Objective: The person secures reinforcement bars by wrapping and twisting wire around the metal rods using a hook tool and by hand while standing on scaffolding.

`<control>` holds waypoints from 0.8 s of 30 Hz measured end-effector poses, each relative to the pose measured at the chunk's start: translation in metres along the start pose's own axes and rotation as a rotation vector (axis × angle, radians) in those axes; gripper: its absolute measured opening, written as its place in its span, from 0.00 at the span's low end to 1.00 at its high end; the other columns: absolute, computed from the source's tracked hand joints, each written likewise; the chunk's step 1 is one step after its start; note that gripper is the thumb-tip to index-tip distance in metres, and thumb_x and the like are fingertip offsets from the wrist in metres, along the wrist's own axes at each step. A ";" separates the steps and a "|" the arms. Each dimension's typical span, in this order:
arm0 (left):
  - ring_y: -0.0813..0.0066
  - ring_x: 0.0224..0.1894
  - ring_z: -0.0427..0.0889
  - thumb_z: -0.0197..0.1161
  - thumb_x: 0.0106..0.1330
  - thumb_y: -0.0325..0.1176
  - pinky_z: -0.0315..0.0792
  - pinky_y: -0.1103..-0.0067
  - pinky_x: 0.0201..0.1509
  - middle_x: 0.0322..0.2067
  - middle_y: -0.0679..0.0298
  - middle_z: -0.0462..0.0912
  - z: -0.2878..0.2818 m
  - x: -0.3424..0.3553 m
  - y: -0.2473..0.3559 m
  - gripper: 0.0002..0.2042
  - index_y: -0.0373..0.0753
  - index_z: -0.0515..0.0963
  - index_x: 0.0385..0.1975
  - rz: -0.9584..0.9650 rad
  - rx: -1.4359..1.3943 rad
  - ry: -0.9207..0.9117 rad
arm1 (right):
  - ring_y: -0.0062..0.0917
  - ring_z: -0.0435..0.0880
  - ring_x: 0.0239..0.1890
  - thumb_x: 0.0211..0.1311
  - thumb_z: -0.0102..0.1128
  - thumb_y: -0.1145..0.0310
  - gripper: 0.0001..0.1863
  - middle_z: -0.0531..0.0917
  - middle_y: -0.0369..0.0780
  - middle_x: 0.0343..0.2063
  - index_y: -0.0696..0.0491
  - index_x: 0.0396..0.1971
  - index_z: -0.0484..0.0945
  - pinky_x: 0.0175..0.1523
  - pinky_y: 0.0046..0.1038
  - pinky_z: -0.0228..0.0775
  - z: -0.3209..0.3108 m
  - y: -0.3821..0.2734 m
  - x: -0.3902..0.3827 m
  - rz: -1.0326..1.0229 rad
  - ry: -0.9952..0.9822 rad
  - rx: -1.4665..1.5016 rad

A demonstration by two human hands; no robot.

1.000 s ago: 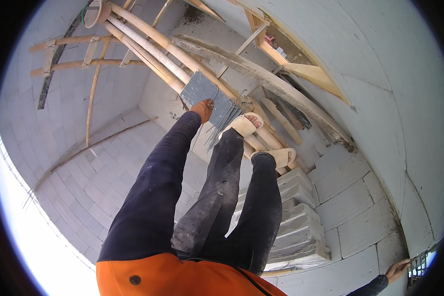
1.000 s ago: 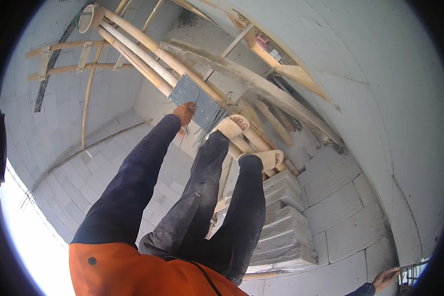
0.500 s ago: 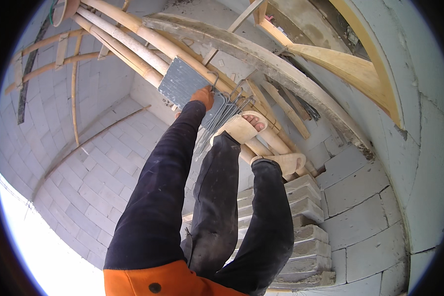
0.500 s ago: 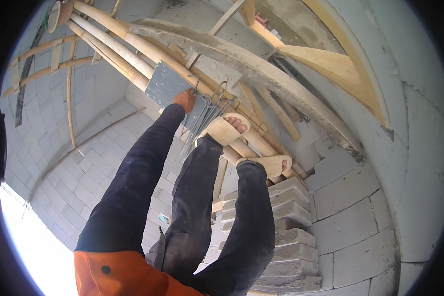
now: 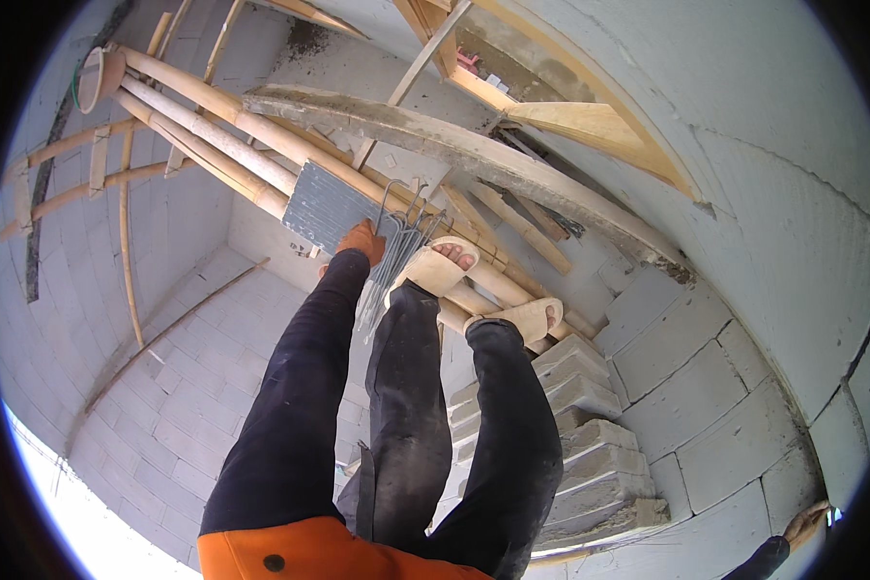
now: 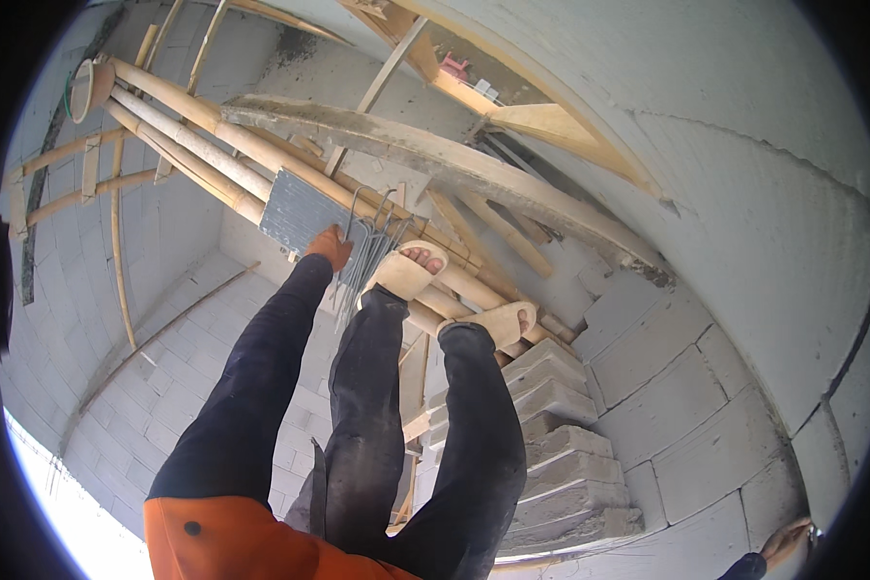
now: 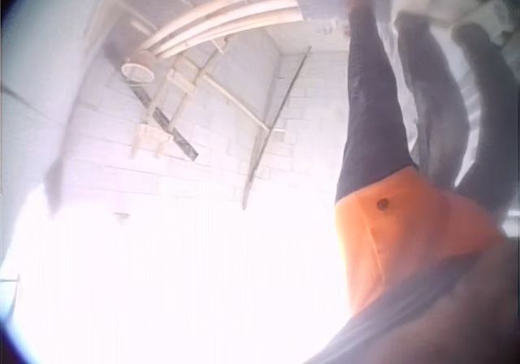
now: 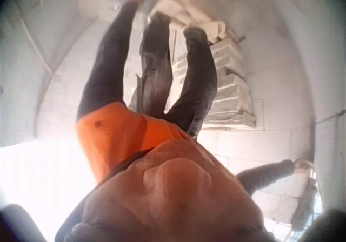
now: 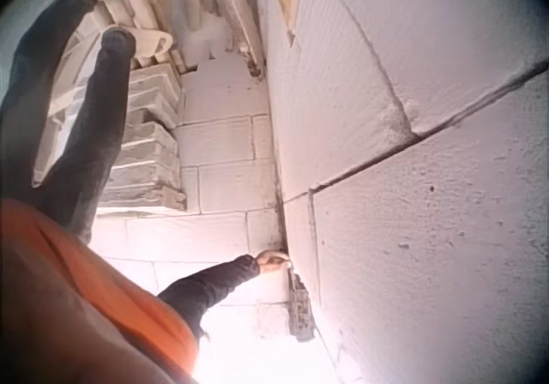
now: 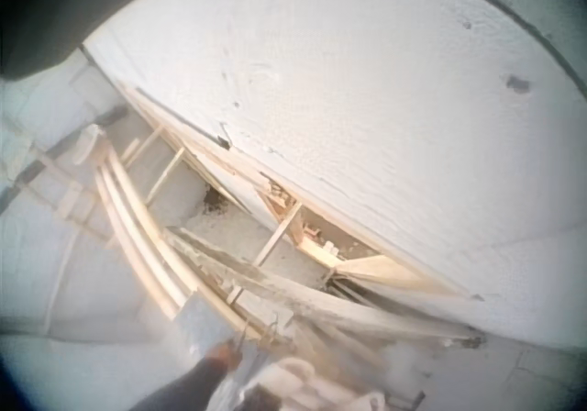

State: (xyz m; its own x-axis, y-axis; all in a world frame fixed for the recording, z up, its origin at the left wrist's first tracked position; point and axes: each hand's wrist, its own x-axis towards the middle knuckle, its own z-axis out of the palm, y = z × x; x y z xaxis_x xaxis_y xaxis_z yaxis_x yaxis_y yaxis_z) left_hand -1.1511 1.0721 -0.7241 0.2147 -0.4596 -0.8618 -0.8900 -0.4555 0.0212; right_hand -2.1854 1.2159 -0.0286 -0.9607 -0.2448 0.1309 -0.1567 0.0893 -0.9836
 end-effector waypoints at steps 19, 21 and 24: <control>0.46 0.47 0.84 0.68 0.66 0.32 0.77 0.61 0.53 0.43 0.52 0.86 -0.239 -0.498 0.334 0.10 0.41 0.83 0.45 1.419 0.009 0.170 | 0.26 0.88 0.39 0.74 0.63 0.67 0.14 0.84 0.38 0.36 0.54 0.54 0.77 0.44 0.27 0.88 0.076 0.003 -0.146 0.335 -0.080 0.425; 0.47 0.45 0.85 0.68 0.66 0.31 0.77 0.63 0.50 0.41 0.53 0.86 -0.253 -0.567 0.383 0.08 0.41 0.83 0.44 1.567 0.009 0.141 | 0.25 0.89 0.38 0.74 0.63 0.68 0.13 0.85 0.37 0.35 0.53 0.53 0.77 0.42 0.27 0.88 0.082 -0.002 -0.148 0.376 -0.091 0.460; 0.53 0.45 0.87 0.67 0.66 0.26 0.78 0.66 0.50 0.41 0.54 0.88 -0.261 -0.667 0.453 0.07 0.38 0.84 0.42 1.850 0.076 0.129 | 0.24 0.89 0.35 0.73 0.62 0.68 0.12 0.85 0.37 0.33 0.52 0.53 0.77 0.40 0.28 0.88 0.088 -0.003 -0.153 0.443 -0.095 0.508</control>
State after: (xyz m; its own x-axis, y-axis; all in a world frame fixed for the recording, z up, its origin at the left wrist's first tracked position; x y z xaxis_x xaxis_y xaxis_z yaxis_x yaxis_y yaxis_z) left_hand -1.5921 0.9732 -0.0077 -0.9086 -0.3199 0.2684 -0.0110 0.6609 0.7504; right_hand -2.0173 1.1684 -0.0566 -0.8816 -0.3754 -0.2860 0.3958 -0.2581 -0.8813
